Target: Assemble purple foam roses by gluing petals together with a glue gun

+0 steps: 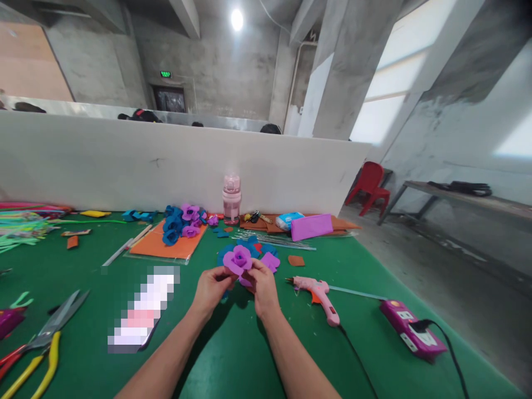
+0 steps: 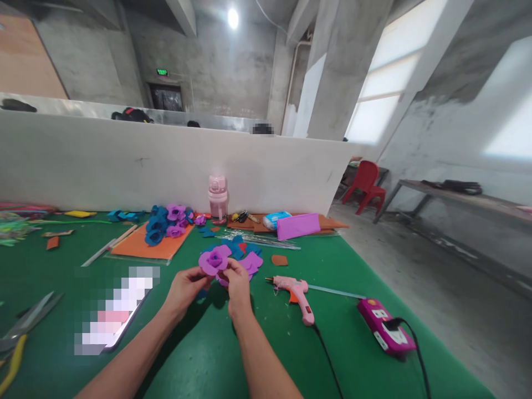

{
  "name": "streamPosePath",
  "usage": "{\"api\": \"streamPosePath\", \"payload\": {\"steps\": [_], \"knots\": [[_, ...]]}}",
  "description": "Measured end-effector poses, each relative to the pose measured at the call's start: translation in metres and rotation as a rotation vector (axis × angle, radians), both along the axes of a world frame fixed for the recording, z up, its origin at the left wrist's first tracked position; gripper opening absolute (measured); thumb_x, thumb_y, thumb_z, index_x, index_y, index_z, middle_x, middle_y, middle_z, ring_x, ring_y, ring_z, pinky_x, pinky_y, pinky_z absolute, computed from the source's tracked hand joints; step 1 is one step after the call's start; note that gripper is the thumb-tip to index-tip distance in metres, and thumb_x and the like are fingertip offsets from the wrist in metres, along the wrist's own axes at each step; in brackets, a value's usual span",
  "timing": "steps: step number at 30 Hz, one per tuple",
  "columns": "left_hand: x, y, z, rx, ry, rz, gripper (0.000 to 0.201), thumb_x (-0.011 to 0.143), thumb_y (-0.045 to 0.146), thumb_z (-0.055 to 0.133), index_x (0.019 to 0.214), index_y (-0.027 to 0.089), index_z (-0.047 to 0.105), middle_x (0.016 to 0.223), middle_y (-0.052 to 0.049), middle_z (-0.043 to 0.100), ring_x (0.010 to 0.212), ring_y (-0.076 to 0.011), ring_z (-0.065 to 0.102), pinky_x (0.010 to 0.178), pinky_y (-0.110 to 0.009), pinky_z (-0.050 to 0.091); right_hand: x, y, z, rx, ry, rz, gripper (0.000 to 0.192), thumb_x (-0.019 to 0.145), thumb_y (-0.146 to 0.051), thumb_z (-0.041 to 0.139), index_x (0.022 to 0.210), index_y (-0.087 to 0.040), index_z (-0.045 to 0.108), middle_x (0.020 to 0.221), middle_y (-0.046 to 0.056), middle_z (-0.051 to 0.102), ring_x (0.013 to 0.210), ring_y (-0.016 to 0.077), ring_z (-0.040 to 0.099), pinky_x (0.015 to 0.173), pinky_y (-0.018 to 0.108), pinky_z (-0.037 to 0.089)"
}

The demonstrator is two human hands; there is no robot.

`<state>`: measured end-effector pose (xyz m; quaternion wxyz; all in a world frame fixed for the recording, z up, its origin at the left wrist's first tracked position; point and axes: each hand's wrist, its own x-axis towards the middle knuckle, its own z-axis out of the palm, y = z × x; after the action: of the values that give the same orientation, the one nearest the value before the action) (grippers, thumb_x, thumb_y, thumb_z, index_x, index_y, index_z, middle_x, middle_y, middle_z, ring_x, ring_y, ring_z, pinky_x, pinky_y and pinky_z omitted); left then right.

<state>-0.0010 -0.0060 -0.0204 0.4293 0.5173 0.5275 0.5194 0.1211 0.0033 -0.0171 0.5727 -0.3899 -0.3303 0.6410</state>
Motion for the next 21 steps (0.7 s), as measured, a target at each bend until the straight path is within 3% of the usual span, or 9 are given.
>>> {"api": "streamPosePath", "payload": {"steps": [10, 15, 21], "knots": [[0.001, 0.002, -0.008, -0.088, -0.104, -0.01, 0.02, 0.054, 0.03, 0.074, 0.062, 0.013, 0.068, 0.053, -0.002, 0.06, 0.048, -0.0105, 0.051, 0.051, -0.023, 0.039, 0.0, 0.003, -0.005, -0.006, 0.028, 0.026, 0.027, 0.05, -0.018, 0.055, 0.075, -0.021, 0.065, 0.069, -0.004, 0.064, 0.06, 0.0099, 0.054, 0.058, 0.02, 0.04], [0.002, 0.003, -0.01, -0.132, -0.168, -0.018, 0.025, 0.049, 0.031, 0.079, 0.061, 0.013, 0.067, 0.055, -0.002, 0.06, 0.047, -0.0093, 0.051, 0.05, -0.023, 0.039, 0.0, 0.006, -0.008, 0.002, 0.01, 0.054, 0.02, 0.051, -0.018, 0.056, 0.071, -0.02, 0.062, 0.066, -0.005, 0.062, 0.058, 0.0083, 0.052, 0.059, 0.02, 0.04], [0.003, 0.002, -0.008, -0.154, -0.195, -0.025, 0.024, 0.049, 0.028, 0.078, 0.062, 0.012, 0.067, 0.055, -0.002, 0.06, 0.046, -0.0089, 0.05, 0.049, -0.023, 0.039, -0.001, 0.005, -0.01, 0.043, 0.014, 0.081, 0.028, 0.052, -0.018, 0.061, 0.08, -0.019, 0.063, 0.071, -0.004, 0.064, 0.062, 0.0092, 0.054, 0.06, 0.02, 0.041]]}}
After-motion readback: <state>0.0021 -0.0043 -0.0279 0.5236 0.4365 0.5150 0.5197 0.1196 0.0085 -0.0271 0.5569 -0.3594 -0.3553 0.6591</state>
